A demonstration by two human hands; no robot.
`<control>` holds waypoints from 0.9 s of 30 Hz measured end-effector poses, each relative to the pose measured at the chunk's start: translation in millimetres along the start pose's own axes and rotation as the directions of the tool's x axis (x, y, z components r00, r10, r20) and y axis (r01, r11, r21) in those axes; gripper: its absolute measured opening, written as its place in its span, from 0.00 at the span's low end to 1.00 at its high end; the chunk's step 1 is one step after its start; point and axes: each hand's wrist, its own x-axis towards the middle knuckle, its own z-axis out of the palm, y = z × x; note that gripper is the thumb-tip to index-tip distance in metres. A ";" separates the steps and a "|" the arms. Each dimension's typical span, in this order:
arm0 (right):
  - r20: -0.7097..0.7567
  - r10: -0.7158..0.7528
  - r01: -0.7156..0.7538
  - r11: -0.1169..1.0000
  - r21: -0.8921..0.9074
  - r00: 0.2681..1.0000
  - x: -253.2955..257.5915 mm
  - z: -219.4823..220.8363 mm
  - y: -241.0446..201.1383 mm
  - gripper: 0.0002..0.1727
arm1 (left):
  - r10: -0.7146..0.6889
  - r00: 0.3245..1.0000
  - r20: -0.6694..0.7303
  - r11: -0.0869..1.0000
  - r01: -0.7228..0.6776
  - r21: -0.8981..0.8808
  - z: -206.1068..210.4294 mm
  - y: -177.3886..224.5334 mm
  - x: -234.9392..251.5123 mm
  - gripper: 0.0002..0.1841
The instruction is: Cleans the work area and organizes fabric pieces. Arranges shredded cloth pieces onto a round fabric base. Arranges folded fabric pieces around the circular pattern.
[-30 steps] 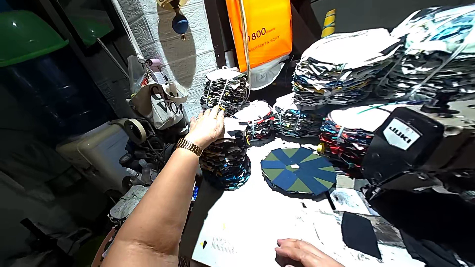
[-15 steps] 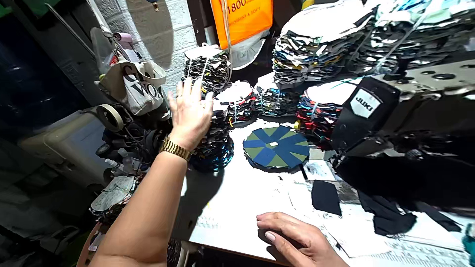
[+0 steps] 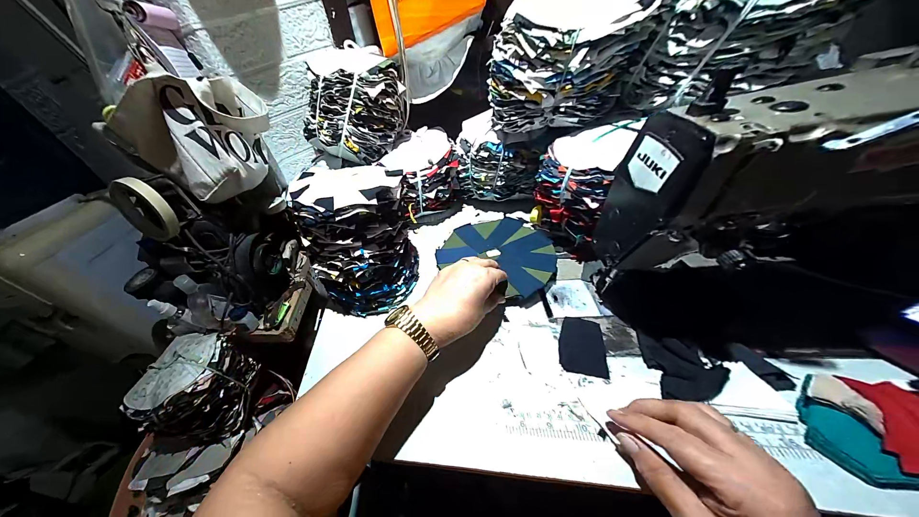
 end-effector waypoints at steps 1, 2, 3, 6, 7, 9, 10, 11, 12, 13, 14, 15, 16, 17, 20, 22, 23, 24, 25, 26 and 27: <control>-0.003 0.006 -0.006 1.000 0.000 1.000 -2.9 0.2 4.8 0.12 | 0.000 1.000 0.001 1.000 0.000 0.000 0.2 -0.2 1.0 0.11; -0.013 0.006 -0.006 1.000 -0.007 1.000 -4.9 1.6 8.5 0.12 | 0.006 1.000 -0.003 1.000 -0.006 0.002 0.6 -1.1 2.0 0.11; -0.026 0.003 -0.003 1.000 -0.021 1.000 -6.1 3.1 10.5 0.12 | 0.018 1.000 -0.009 1.000 -0.018 0.003 1.0 -2.2 2.8 0.10; -0.068 -0.012 0.008 0.999 -0.047 0.998 -6.1 7.9 12.3 0.12 | 0.061 0.997 -0.042 0.998 -0.061 0.006 1.2 -4.4 3.2 0.09; -0.076 -0.012 0.008 0.999 -0.052 0.997 -5.6 8.9 12.4 0.12 | 0.071 0.996 -0.053 0.998 -0.071 0.001 0.7 -5.2 3.0 0.09; -0.079 -0.008 0.004 0.998 -0.058 0.997 -5.5 9.5 11.9 0.12 | 0.077 0.994 -0.076 0.997 -0.078 -0.006 0.3 -7.4 3.2 0.11; -0.078 -0.008 0.003 0.998 -0.061 0.997 -6.0 9.5 11.7 0.12 | 0.074 0.994 -0.083 0.997 -0.075 -0.008 0.7 -8.1 3.2 0.12; -0.079 -0.007 0.002 0.998 -0.062 0.997 -6.5 9.7 11.9 0.12 | 0.071 0.993 -0.095 0.997 -0.072 -0.009 1.7 -8.5 3.2 0.13; -0.084 -0.007 0.002 0.998 -0.063 0.996 -6.6 10.1 11.9 0.12 | 0.064 0.993 -0.101 0.998 -0.066 -0.011 2.3 -8.5 3.4 0.13; -0.090 -0.007 0.001 0.998 -0.062 0.996 -6.6 10.4 11.8 0.12 | 0.061 0.992 -0.108 0.998 -0.062 -0.013 3.1 -8.9 3.8 0.11; -0.096 -0.005 -0.001 0.998 -0.061 0.995 -6.5 10.7 11.6 0.12 | 0.065 0.990 -0.123 0.998 -0.068 -0.018 4.4 -9.9 4.1 0.10; -0.100 -0.001 -0.005 0.998 -0.063 0.995 -6.4 10.7 11.0 0.12 | 0.068 0.988 -0.141 0.997 -0.072 -0.026 5.3 -10.4 4.1 0.09; -0.104 0.003 -0.010 0.998 -0.063 0.995 -6.4 10.6 10.6 0.12 | 0.069 0.985 -0.160 0.997 -0.075 -0.032 5.4 -10.4 3.4 0.09; -0.106 0.008 -0.015 0.998 -0.066 0.994 -6.4 10.4 10.4 0.13 | 0.074 0.980 -0.185 0.996 -0.081 -0.027 4.9 -9.8 2.2 0.09; -0.116 0.014 -0.022 0.997 -0.076 0.993 -6.6 10.7 10.8 0.13 | 0.115 0.968 -0.224 0.993 -0.109 0.041 -6.1 1.1 -11.0 0.10; -0.128 0.005 -0.016 0.996 -0.090 0.992 -7.3 11.5 12.3 0.13 | 0.130 0.973 -0.192 0.989 -0.114 0.089 -15.9 18.3 -29.8 0.10; -0.131 0.001 -0.013 0.996 -0.092 0.991 -8.0 11.8 13.1 0.14 | 0.126 0.980 -0.153 0.988 -0.111 0.104 -18.6 29.9 -42.6 0.09; -0.134 -0.003 -0.009 0.996 -0.090 0.991 -8.8 12.0 14.0 0.14 | 0.115 0.988 -0.100 0.988 -0.103 0.111 -19.1 43.0 -57.4 0.08; -0.139 -0.006 -0.006 0.996 -0.091 0.990 -9.3 12.3 15.0 0.14 | 0.107 0.993 -0.050 0.988 -0.101 0.116 -15.8 54.5 -72.3 0.07; -0.149 -0.008 -0.006 0.996 -0.091 0.989 -9.4 12.7 15.6 0.14 | 0.107 0.994 -0.012 0.988 -0.105 0.115 -10.1 65.0 -86.6 0.06; -0.162 -0.010 -0.005 0.996 -0.091 0.987 -9.2 13.0 16.2 0.14 | 0.108 0.994 0.013 0.988 -0.109 0.108 -3.6 74.8 -99.7 0.06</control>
